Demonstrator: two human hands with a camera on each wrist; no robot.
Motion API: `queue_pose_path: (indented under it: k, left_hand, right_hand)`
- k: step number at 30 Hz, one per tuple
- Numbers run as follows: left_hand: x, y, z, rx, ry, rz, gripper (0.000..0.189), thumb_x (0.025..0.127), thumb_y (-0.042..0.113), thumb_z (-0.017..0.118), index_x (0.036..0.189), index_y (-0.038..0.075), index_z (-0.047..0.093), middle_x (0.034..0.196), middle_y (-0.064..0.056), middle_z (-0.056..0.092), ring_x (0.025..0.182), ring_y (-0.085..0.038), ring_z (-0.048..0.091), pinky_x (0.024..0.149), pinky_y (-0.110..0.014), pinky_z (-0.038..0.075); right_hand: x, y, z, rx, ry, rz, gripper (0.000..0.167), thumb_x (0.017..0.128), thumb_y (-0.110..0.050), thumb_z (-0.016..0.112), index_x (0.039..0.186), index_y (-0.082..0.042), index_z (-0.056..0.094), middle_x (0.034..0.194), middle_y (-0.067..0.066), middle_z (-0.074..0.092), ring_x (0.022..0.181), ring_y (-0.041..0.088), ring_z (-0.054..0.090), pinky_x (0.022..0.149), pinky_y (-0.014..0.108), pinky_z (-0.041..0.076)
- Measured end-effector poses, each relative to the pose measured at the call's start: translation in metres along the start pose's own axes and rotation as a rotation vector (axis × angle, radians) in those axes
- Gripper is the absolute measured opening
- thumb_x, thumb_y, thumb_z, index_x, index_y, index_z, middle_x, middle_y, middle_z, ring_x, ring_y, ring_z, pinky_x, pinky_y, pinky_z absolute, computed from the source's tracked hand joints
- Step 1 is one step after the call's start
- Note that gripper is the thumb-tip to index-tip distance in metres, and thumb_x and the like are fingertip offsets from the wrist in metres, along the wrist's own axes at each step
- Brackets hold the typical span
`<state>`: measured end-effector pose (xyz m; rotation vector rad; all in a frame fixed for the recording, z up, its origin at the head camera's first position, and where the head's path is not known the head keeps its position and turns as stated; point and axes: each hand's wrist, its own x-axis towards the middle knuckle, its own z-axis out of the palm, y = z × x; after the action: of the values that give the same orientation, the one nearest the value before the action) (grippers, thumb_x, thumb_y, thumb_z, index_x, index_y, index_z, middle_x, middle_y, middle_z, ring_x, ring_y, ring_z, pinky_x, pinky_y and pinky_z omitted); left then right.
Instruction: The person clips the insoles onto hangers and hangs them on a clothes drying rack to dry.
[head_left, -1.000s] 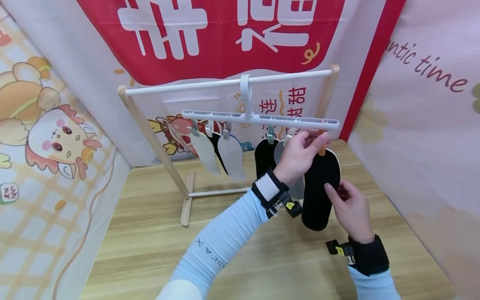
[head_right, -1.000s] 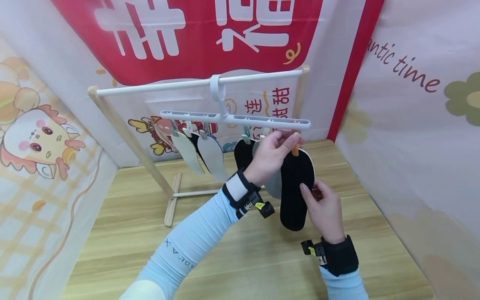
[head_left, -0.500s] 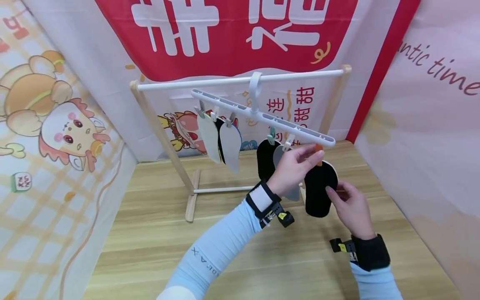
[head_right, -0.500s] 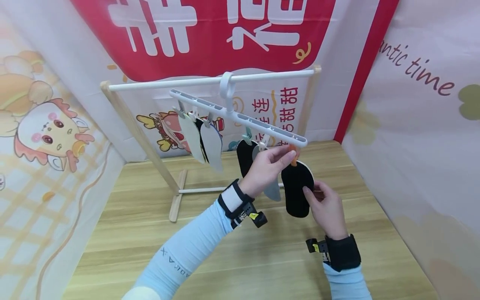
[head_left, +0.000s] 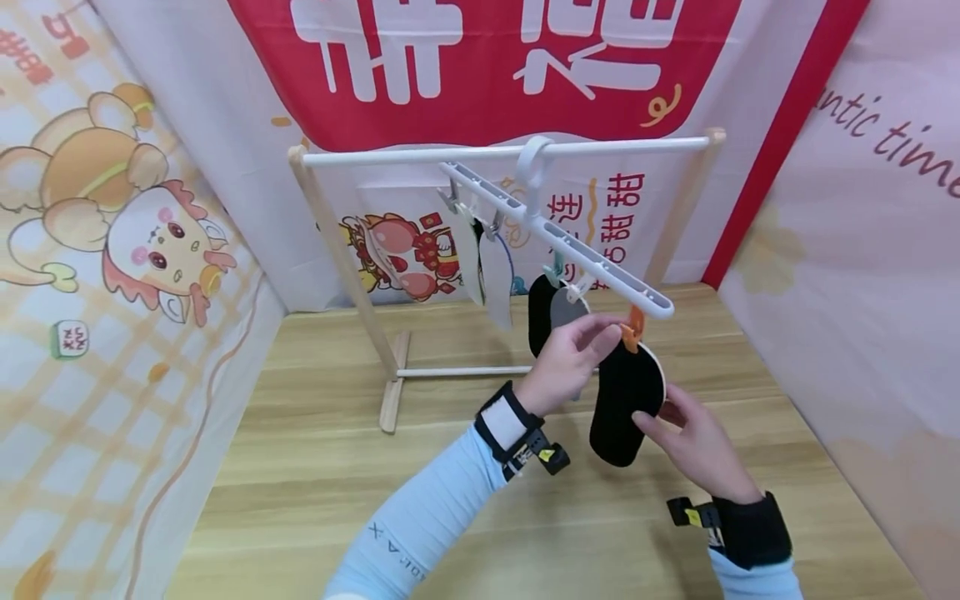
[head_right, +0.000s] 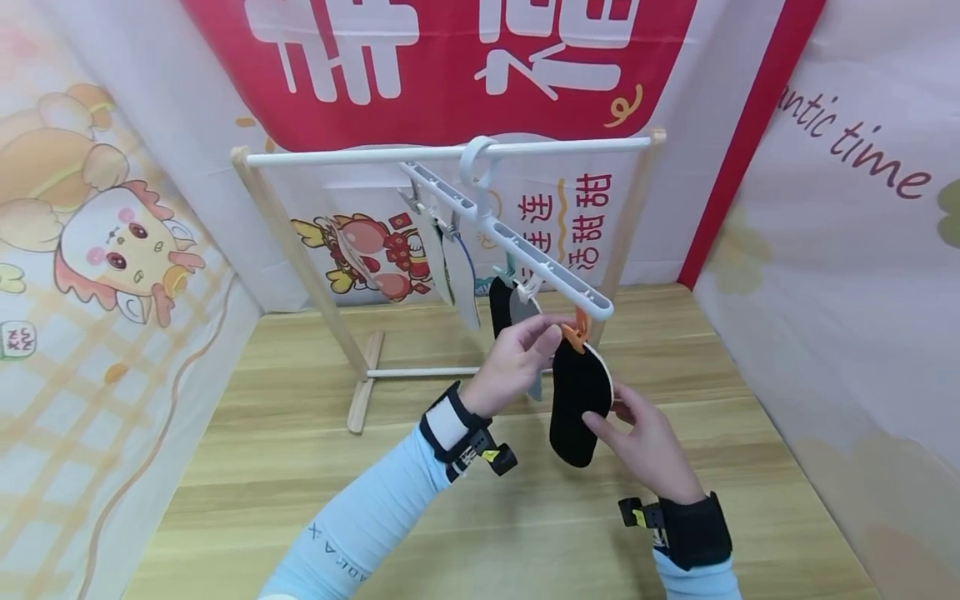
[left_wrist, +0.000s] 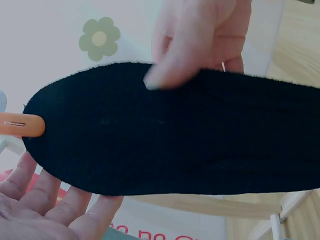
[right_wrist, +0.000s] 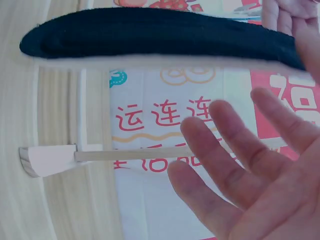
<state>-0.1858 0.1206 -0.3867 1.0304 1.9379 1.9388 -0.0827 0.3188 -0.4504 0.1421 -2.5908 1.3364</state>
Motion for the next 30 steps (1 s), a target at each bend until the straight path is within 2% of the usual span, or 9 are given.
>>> queue_pose_path:
  k: [3,5,7,9,12,16,23,27,30]
  left_hand:
    - [-0.004,-0.004,-0.001,0.010,0.011,-0.003,0.064,0.096,0.059,0.050,0.128,0.005,0.061,0.120,-0.003,0.067,0.115,-0.008,0.059,0.098,-0.026,0.047]
    - [-0.006,-0.007,-0.001,0.005,0.020,-0.015,0.054,0.099,0.050,0.053,0.127,0.006,0.061,0.119,-0.002,0.067,0.112,-0.008,0.060,0.097,-0.025,0.048]
    - [-0.008,-0.009,0.000,-0.008,0.029,-0.026,0.044,0.101,0.040,0.056,0.126,0.005,0.061,0.118,-0.002,0.066,0.110,-0.008,0.061,0.096,-0.025,0.049]
    - [-0.010,-0.012,0.001,-0.018,0.039,-0.033,0.036,0.101,0.032,0.058,0.126,0.005,0.062,0.117,-0.001,0.066,0.108,-0.008,0.062,0.095,-0.025,0.050]
    - [-0.012,-0.015,0.003,-0.011,0.051,-0.037,0.032,0.101,0.027,0.060,0.124,0.005,0.062,0.114,-0.001,0.067,0.104,-0.008,0.063,0.092,-0.026,0.051]
    - [-0.011,-0.019,0.008,0.032,0.030,-0.047,0.032,0.102,0.027,0.058,0.126,0.006,0.061,0.112,0.001,0.065,0.101,-0.008,0.062,0.090,-0.025,0.052]
    - [-0.013,-0.029,0.012,0.172,-0.017,-0.136,0.037,0.101,0.034,0.060,0.128,0.009,0.059,0.115,0.003,0.065,0.097,-0.005,0.062,0.083,-0.021,0.052]
    - [-0.018,-0.035,0.003,0.227,-0.026,-0.171,0.039,0.101,0.034,0.058,0.130,0.008,0.059,0.111,0.002,0.066,0.094,-0.007,0.062,0.080,-0.022,0.053]
    - [-0.026,-0.041,-0.014,0.306,-0.037,-0.178,0.043,0.101,0.037,0.057,0.134,0.009,0.057,0.113,0.003,0.066,0.098,-0.007,0.062,0.085,-0.023,0.052]
  right_hand:
    - [-0.005,0.002,-0.005,0.025,-0.029,-0.024,0.046,0.096,-0.014,0.068,0.137,-0.001,0.052,0.128,0.016,0.060,0.108,0.010,0.059,0.092,0.019,0.049]
    - [-0.007,0.005,-0.010,0.041,-0.044,-0.031,0.046,0.097,-0.012,0.066,0.139,-0.001,0.050,0.130,0.016,0.058,0.110,0.006,0.057,0.092,0.013,0.045]
    - [-0.007,0.009,-0.016,0.048,-0.054,-0.032,0.047,0.098,-0.013,0.064,0.140,-0.002,0.049,0.133,0.015,0.057,0.113,0.007,0.055,0.093,0.011,0.043]
    - [-0.007,0.013,-0.020,0.048,-0.056,-0.026,0.046,0.099,-0.015,0.063,0.141,-0.004,0.048,0.133,0.015,0.057,0.114,0.013,0.055,0.093,0.011,0.043]
    - [-0.007,0.017,-0.025,0.037,-0.050,-0.015,0.045,0.099,-0.016,0.062,0.142,-0.006,0.049,0.132,0.015,0.058,0.114,0.021,0.057,0.091,0.010,0.044]
    - [-0.008,0.023,-0.031,0.012,-0.017,-0.006,0.042,0.100,-0.015,0.061,0.140,-0.006,0.051,0.128,0.017,0.061,0.111,0.017,0.059,0.087,0.009,0.045]
    - [-0.010,0.034,-0.043,-0.078,0.079,-0.012,0.037,0.100,-0.015,0.060,0.134,-0.001,0.056,0.123,0.020,0.063,0.102,-0.009,0.054,0.084,0.005,0.043]
    - [-0.007,0.039,-0.050,-0.111,0.089,-0.008,0.037,0.101,-0.017,0.060,0.133,0.000,0.056,0.124,0.021,0.062,0.101,-0.015,0.050,0.082,0.003,0.042]
    - [-0.001,0.044,-0.055,-0.129,0.084,-0.010,0.037,0.101,-0.019,0.061,0.132,0.001,0.057,0.124,0.021,0.062,0.099,-0.015,0.050,0.081,0.003,0.042]
